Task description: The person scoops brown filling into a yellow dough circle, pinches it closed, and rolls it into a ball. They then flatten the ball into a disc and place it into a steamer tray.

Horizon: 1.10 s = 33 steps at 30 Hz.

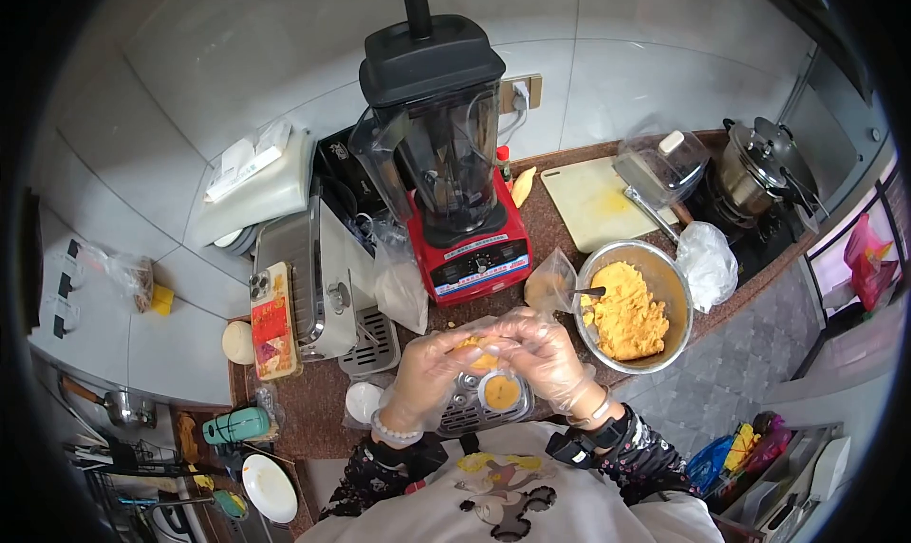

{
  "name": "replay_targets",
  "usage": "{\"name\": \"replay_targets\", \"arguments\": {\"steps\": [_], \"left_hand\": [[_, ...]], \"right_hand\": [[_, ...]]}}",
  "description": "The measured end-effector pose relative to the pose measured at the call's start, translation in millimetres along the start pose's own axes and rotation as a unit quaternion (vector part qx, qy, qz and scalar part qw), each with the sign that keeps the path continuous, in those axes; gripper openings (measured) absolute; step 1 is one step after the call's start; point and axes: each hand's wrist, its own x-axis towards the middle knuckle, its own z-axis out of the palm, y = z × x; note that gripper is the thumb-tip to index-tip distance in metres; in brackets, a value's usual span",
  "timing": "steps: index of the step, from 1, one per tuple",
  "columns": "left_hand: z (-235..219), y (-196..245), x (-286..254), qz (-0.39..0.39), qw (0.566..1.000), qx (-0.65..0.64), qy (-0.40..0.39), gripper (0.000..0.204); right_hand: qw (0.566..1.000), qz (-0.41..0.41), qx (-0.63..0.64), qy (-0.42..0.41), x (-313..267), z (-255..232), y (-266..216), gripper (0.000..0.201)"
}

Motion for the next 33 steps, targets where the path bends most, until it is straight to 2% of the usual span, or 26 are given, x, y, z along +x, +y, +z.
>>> {"name": "replay_targets", "arguments": {"steps": [3,5,6,8,9,10,11,13,14,16,17,20,21,22,23,24,25,28,29,30,31,32,33], "left_hand": [[10.5,10.3,4.8,-0.021,0.993,-0.115,0.015,0.033],[13.2,6.6,9.6,-0.064,0.994,-0.091,0.013,0.036],[13.1,3.2,13.9,-0.083,0.993,-0.077,0.012,0.037],[12.2,-6.8,18.8,-0.039,0.990,-0.131,0.013,0.042],[13.4,-5.0,20.3,-0.024,0.985,-0.171,0.021,0.043],[13.4,-3.9,20.3,-0.012,0.977,-0.211,0.029,0.044],[9.6,-8.1,22.8,-0.058,0.983,-0.173,0.037,0.046],[6.6,-18.1,23.6,-0.060,0.982,-0.175,0.036,0.044],[5.4,-22.9,24.0,-0.062,0.982,-0.174,0.034,0.044],[10.4,-37.0,30.0,0.044,0.998,-0.027,0.042,0.057],[14.5,-41.5,31.5,0.096,0.993,0.045,0.045,0.064],[21.5,-34.3,34.5,0.187,0.982,0.009,0.012,0.079],[18.3,-22.8,29.6,0.096,0.995,-0.021,-0.002,0.087],[15.4,-10.2,26.7,0.023,0.987,-0.158,-0.014,0.083],[14.6,-7.4,30.3,0.003,0.954,-0.297,-0.035,0.078],[13.6,-5.8,31.7,-0.017,0.901,-0.430,-0.054,0.073],[15.7,2.2,26.7,-0.010,0.947,-0.313,-0.069,0.071],[31.0,3.7,27.2,0.000,0.924,-0.376,-0.074,0.068],[32.6,4.0,30.1,-0.040,0.882,-0.464,-0.071,0.068],[35.5,3.3,34.0,-0.078,0.830,-0.548,-0.069,0.067],[38.5,-8.1,37.0,-0.092,0.657,-0.736,-0.136,0.068],[42.9,-23.7,45.1,-0.092,0.807,-0.574,-0.107,0.071],[43.9,-28.2,47.7,-0.088,0.808,-0.571,-0.113,0.071]], "right_hand": [[0.999,-0.017,-0.031,0.010,3.1,-2.1,5.0,0.020],[0.997,-0.022,-0.072,0.024,5.6,-2.2,7.5,0.023],[0.999,0.013,0.009,0.051,9.1,-1.3,2.9,0.022],[0.976,0.092,0.171,0.099,11.2,2.6,-6.5,0.022],[0.968,0.085,0.207,0.113,12.3,1.6,-5.1,0.020],[0.973,0.109,0.172,0.107,10.6,-5.2,-2.5,0.020],[0.976,0.135,0.137,0.102,6.9,-16.0,0.9,0.020],[0.976,0.169,0.079,0.109,2.8,-17.5,4.4,0.021],[0.983,0.141,0.071,0.098,2.4,-8.5,5.4,0.022],[0.993,0.074,0.053,0.077,6.3,6.7,4.4,0.025],[0.994,0.069,-0.033,0.076,6.5,-6.2,36.2,0.029],[0.993,-0.016,-0.114,0.034,17.5,-12.1,29.9,0.029],[0.999,0.013,-0.029,0.027,15.7,-13.0,30.0,0.031],[0.997,-0.011,-0.074,-0.027,15.8,-14.5,22.2,0.030],[0.989,-0.038,-0.117,-0.082,20.6,-16.4,6.9,0.030],[0.976,-0.064,-0.159,-0.137,26.0,-16.5,-3.9,0.029],[0.923,-0.137,-0.317,-0.168,29.2,-14.8,-7.2,0.031],[0.897,-0.178,-0.406,-0.001,27.9,9.2,-24.8,0.034],[0.914,-0.196,-0.352,0.031,31.2,3.7,-27.9,0.039],[0.915,-0.216,-0.336,0.061,30.9,7.3,-40.4,0.042],[0.870,-0.242,-0.424,0.069,36.0,13.8,-33.8,0.045],[0.823,-0.270,-0.498,0.049,37.7,23.8,-26.7,0.050],[0.768,-0.302,-0.564,0.033,39.5,33.8,-19.6,0.056]]}}
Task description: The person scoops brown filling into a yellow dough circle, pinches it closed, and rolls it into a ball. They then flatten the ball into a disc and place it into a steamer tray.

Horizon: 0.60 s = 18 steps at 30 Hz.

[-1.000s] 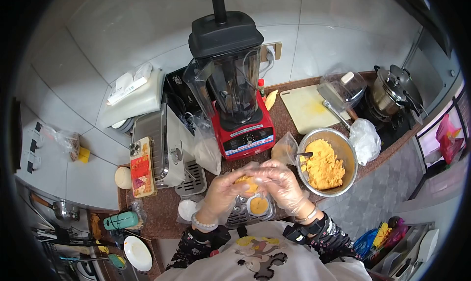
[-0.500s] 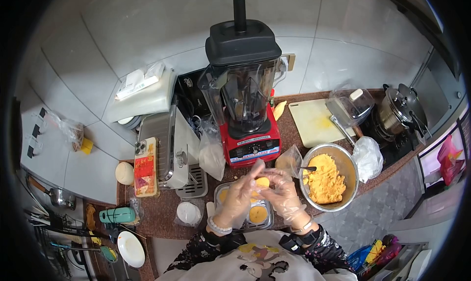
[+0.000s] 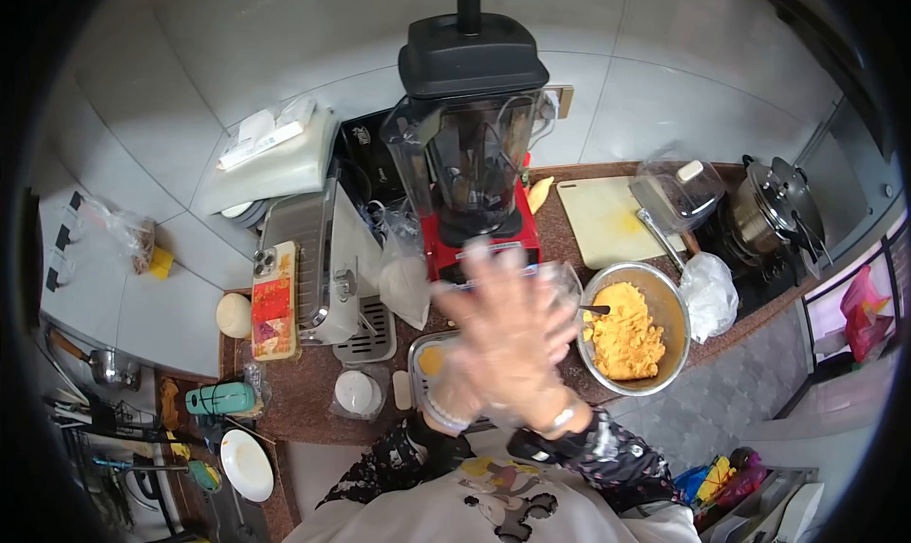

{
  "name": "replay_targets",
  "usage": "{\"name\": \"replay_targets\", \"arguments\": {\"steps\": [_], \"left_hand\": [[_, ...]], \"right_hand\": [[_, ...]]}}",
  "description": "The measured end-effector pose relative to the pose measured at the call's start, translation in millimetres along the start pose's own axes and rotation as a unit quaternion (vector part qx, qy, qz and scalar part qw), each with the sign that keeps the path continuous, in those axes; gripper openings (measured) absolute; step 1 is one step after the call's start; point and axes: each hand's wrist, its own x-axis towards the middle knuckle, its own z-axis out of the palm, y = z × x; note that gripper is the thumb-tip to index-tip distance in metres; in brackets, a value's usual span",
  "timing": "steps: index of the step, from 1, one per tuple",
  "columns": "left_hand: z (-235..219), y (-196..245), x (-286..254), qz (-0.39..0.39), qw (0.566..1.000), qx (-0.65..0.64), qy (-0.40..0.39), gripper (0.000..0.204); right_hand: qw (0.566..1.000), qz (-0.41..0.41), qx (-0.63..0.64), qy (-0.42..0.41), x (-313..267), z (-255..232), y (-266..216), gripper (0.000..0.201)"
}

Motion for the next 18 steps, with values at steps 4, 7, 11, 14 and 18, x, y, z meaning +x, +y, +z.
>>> {"name": "replay_targets", "arguments": {"steps": [4,7,11,14,18], "left_hand": [[-11.4,-6.4,-0.8,0.003,1.000,0.014,-0.020,0.073],[4.6,-4.7,-5.6,0.051,0.997,0.026,0.048,0.081],[-6.6,-6.3,-18.9,0.016,0.997,0.012,0.070,0.082],[-25.1,-3.1,-18.3,-0.011,0.996,-0.025,0.087,0.080],[-27.9,17.8,-29.8,0.038,0.986,-0.157,-0.035,0.079]], "right_hand": [[0.993,0.029,0.004,-0.112,6.2,10.4,-3.6,0.070],[0.824,0.214,0.524,-0.021,6.7,24.1,11.5,0.069],[0.990,-0.042,-0.122,-0.063,-2.1,26.0,-5.1,0.067],[0.958,0.165,0.234,-0.033,2.9,25.7,5.3,0.063],[0.944,0.089,0.316,-0.020,-2.2,-23.8,32.2,0.044]]}}
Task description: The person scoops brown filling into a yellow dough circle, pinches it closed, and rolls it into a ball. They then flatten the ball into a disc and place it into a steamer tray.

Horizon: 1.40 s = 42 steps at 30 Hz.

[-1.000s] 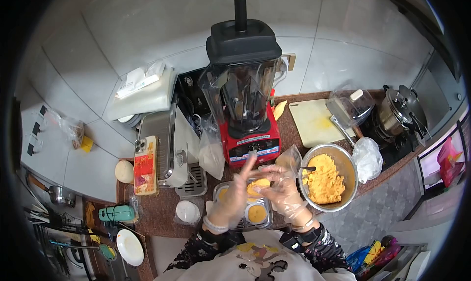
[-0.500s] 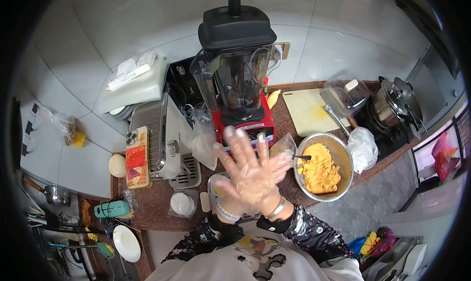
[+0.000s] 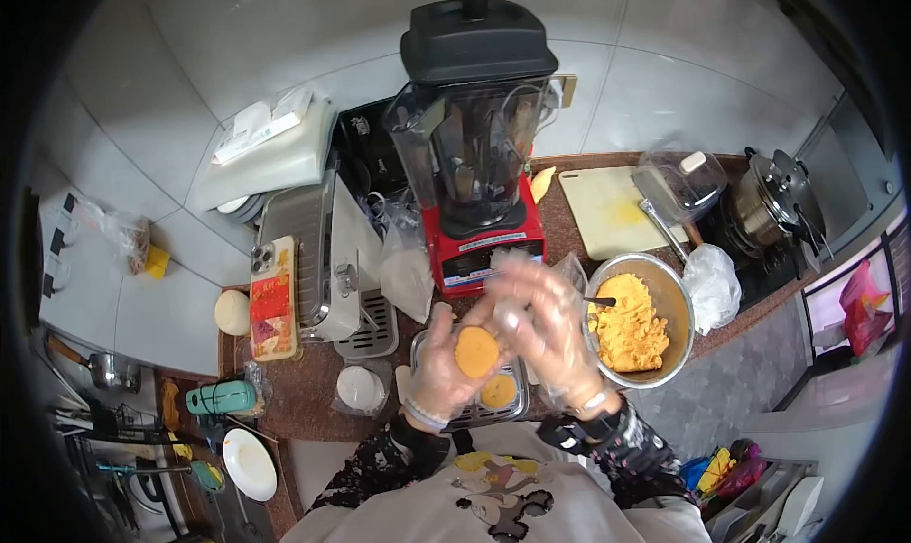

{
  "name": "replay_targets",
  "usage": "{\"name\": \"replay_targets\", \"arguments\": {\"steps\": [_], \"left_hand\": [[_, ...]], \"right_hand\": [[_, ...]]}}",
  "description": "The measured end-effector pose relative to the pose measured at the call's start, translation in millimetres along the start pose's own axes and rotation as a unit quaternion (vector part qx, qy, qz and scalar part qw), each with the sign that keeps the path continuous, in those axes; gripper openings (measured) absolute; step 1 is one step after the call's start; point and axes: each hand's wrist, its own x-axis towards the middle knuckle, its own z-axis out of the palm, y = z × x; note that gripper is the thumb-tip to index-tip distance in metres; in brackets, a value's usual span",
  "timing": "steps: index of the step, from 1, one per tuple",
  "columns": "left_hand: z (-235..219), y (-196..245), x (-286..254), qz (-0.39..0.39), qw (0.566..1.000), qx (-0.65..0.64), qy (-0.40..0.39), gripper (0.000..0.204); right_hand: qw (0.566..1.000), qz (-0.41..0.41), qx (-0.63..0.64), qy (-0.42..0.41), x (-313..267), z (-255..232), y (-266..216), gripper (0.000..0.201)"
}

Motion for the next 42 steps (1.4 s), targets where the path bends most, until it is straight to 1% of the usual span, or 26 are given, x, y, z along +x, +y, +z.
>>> {"name": "replay_targets", "arguments": {"steps": [1,4,7,9,11,12,13,14,15,16,19,21,22,24,25,26,29,30,32,33,34,35,36,38,40,42], "left_hand": [[9.0,3.7,-3.7,0.019,0.999,-0.021,-0.045,0.080],[30.1,4.0,-11.9,0.051,0.994,0.097,0.020,0.080],[38.9,0.0,-5.4,0.028,0.979,0.201,0.013,0.081],[38.6,6.9,-1.4,-0.024,0.965,0.255,-0.050,0.079],[53.7,4.5,2.0,-0.004,0.981,0.191,-0.016,0.079],[55.8,0.3,6.2,-0.001,0.991,0.134,-0.025,0.077],[58.7,-6.8,6.2,0.002,0.997,0.075,-0.034,0.076],[60.5,-9.3,4.5,0.095,0.891,0.432,-0.100,0.070],[62.2,-11.8,2.7,0.224,0.661,0.710,-0.093,0.077],[59.5,-16.7,1.2,0.234,0.733,0.625,-0.129,0.064],[64.0,-32.7,3.1,0.200,0.866,0.437,-0.138,0.068],[28.3,-30.1,21.9,0.053,0.990,0.064,-0.111,0.069],[10.4,-28.8,31.3,0.003,0.991,-0.121,-0.066,0.071],[7.4,-31.9,25.2,0.042,0.993,0.067,-0.092,0.071],[8.4,-32.5,22.4,0.051,0.986,0.136,-0.084,0.071],[15.2,-31.0,16.3,0.038,0.986,0.157,-0.034,0.071],[28.9,-26.9,9.8,-0.015,0.993,0.118,0.004,0.070],[23.7,-23.5,11.7,-0.011,0.992,0.127,0.003,0.070],[7.9,-22.5,10.7,-0.008,0.990,0.141,0.009,0.069],[4.2,-17.3,13.3,-0.010,0.988,0.155,0.009,0.069],[3.7,-13.3,13.8,-0.013,0.985,0.170,0.011,0.069],[5.6,-12.2,11.3,0.033,0.973,0.214,0.085,0.067],[14.3,-9.7,9.5,0.029,0.984,0.165,0.051,0.066],[25.4,-4.4,10.2,0.032,0.993,0.109,0.026,0.065],[27.4,-2.0,9.6,0.039,0.994,0.094,0.050,0.065],[28.1,5.1,8.3,-0.009,0.994,0.106,0.007,0.065]], "right_hand": [[0.992,-0.077,-0.044,-0.088,-2.6,-4.8,8.6,0.038],[0.961,-0.131,-0.190,-0.151,-15.1,12.0,-7.9,0.029],[0.988,-0.056,-0.080,-0.117,-14.5,9.8,6.6,0.028],[0.989,0.095,0.095,-0.060,-16.7,-0.7,-11.5,0.029],[0.899,0.257,0.355,-0.003,-14.8,1.6,-27.5,0.027],[0.881,0.307,0.351,-0.076,-14.4,-1.5,-24.1,0.024],[0.954,0.199,0.206,-0.089,-12.3,1.3,-19.5,0.025],[0.991,0.080,0.050,-0.099,-6.8,5.5,-13.3,0.026],[0.987,-0.043,-0.109,-0.107,-1.2,9.3,-11.2,0.028],[0.987,-0.043,-0.124,-0.089,7.5,8.8,-26.3,0.031],[0.983,-0.056,-0.150,0.094,12.3,22.6,-39.9,0.034],[0.959,0.010,-0.258,0.119,5.7,61.6,-40.5,0.036],[0.929,-0.016,-0.352,0.114,-2.6,82.8,-32.9,0.040],[0.869,-0.085,-0.485,0.053,2.0,85.7,-23.9,0.053],[0.953,-0.013,-0.302,-0.027,9.2,75.5,-15.0,0.058],[0.988,0.135,-0.074,-0.021,14.5,71.4,-17.0,0.059],[0.975,0.221,0.017,0.016,1.0,74.5,-9.7,0.059],[0.973,0.137,-0.184,0.005,-2.1,80.8,-10.8,0.059],[0.967,-0.033,-0.252,0.004,1.6,80.6,4.0,0.062],[0.996,0.054,-0.056,0.049,7.9,77.9,6.7,0.060],[0.976,0.139,0.143,0.090,12.1,77.3,8.0,0.059],[0.962,0.140,0.197,0.124,12.1,73.8,9.8,0.060],[0.945,0.137,0.250,0.159,11.6,70.4,11.7,0.060],[0.996,0.016,0.042,0.082,5.7,31.9,-4.2,0.036],[0.978,-0.150,-0.138,-0.043,1.6,16.2,-8.3,0.033],[0.973,-0.167,-0.138,-0.080,-4.1,17.9,-13.2,0.033]]}}
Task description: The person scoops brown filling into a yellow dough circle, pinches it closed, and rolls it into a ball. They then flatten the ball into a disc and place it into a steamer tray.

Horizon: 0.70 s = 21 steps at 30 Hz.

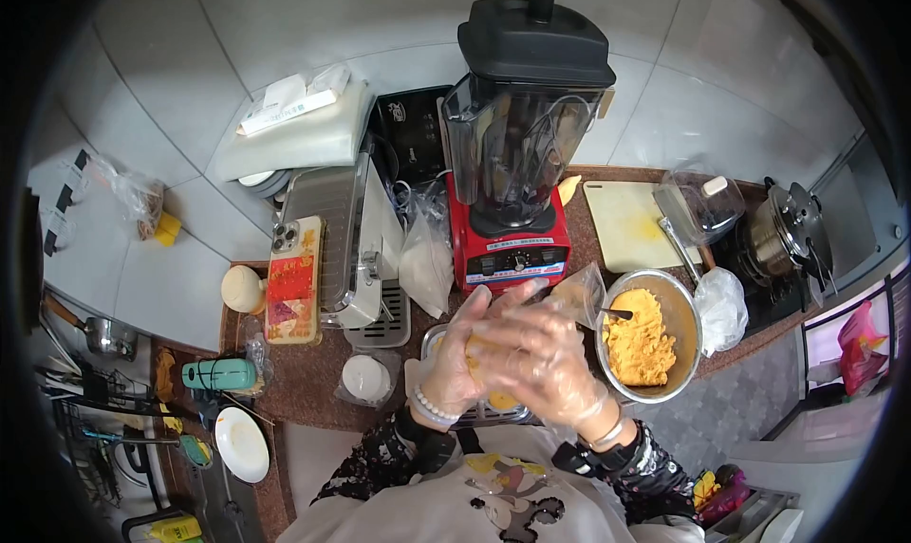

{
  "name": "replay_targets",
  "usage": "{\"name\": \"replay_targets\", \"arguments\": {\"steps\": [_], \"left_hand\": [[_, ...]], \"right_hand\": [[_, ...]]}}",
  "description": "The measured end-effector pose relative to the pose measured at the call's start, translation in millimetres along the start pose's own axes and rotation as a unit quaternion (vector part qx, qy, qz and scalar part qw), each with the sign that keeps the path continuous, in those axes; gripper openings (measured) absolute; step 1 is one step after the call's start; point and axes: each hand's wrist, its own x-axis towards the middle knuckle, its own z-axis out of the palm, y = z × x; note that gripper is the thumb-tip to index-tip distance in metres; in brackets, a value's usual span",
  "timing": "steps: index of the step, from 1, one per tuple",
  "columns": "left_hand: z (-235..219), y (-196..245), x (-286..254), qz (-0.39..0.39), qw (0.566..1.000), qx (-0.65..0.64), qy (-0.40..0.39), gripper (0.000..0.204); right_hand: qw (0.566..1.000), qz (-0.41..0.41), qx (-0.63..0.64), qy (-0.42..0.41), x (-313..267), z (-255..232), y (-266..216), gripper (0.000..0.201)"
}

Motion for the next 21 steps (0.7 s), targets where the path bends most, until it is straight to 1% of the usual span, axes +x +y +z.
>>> {"name": "replay_targets", "arguments": {"steps": [1,2,5,6,7,8,9,10,11,12,13,14,15,16,17,18,19,20,21], "left_hand": [[1.7,1.2,-2.0,-0.024,0.999,0.003,-0.022,0.066],[5.8,0.0,-4.2,-0.050,0.998,-0.015,-0.028,0.067],[13.5,-6.2,-5.0,-0.058,0.996,0.023,-0.070,0.068],[17.0,-5.1,-7.4,-0.068,0.994,0.067,-0.044,0.063],[26.1,-8.9,-11.6,-0.026,0.987,0.157,-0.034,0.060],[39.1,-13.9,-16.8,0.015,0.969,0.246,-0.023,0.058],[32.3,-13.2,-18.1,0.074,0.925,0.366,-0.066,0.056],[25.5,-12.6,-19.5,0.145,0.857,0.486,-0.093,0.055],[18.5,-12.1,-21.0,0.221,0.778,0.579,-0.102,0.054],[21.8,-19.2,-20.4,0.171,0.865,0.467,-0.069,0.054],[22.6,-20.6,-17.3,0.115,0.924,0.359,-0.069,0.054],[23.4,-22.1,-14.2,0.063,0.966,0.243,-0.056,0.054],[22.4,-18.4,-7.4,0.008,0.988,0.137,-0.077,0.056],[20.8,-16.2,-3.1,-0.047,0.994,0.028,-0.094,0.058],[19.1,-17.1,-3.9,-0.104,0.985,-0.084,-0.106,0.059],[33.7,-21.7,-9.9,-0.018,0.995,0.074,-0.058,0.067],[48.2,-26.3,-15.8,0.048,0.969,0.240,0.013,0.076],[38.5,-24.5,-10.5,0.034,0.992,0.121,-0.011,0.075],[29.2,-21.3,-2.5,0.022,0.999,0.004,-0.040,0.075]], "right_hand": [[1.000,-0.007,0.002,-0.019,-4.5,0.9,-3.9,0.033],[1.000,0.003,-0.010,-0.008,-8.9,4.7,-6.3,0.037],[0.995,-0.013,-0.103,0.007,-23.8,11.6,-13.4,0.040],[0.993,-0.011,-0.116,-0.011,-28.2,12.6,-14.8,0.038],[0.994,-0.008,-0.108,-0.014,-27.7,8.1,-16.9,0.037],[0.995,-0.004,-0.100,-0.015,-24.3,0.6,-20.4,0.037],[0.995,-0.004,-0.095,-0.014,-20.9,-3.7,-20.8,0.038],[0.996,0.031,-0.088,-0.004,-21.7,-2.3,-18.9,0.038],[0.994,0.023,-0.110,-0.018,-23.1,-2.3,-18.9,0.037],[0.991,0.015,-0.131,-0.031,-25.5,-2.0,-20.0,0.037],[0.987,0.008,-0.151,-0.044,-28.9,-0.6,-20.9,0.037],[0.984,-0.024,-0.176,-0.016,-37.1,8.6,-15.8,0.035],[0.981,-0.024,-0.190,-0.022,-35.6,8.8,-14.5,0.033],[0.979,-0.021,-0.201,-0.030,-35.3,9.9,-15.5,0.031],[0.977,-0.014,-0.210,-0.039,-37.5,12.2,-19.1,0.029],[0.976,-0.001,-0.213,-0.036,-40.0,15.3,-22.6,0.031],[0.976,0.011,-0.217,-0.032,-43.7,19.3,-27.3,0.032],[0.975,0.024,-0.220,-0.030,-48.9,22.6,-33.4,0.034],[0.974,0.032,-0.225,-0.026,-47.9,24.4,-33.4,0.035]]}}
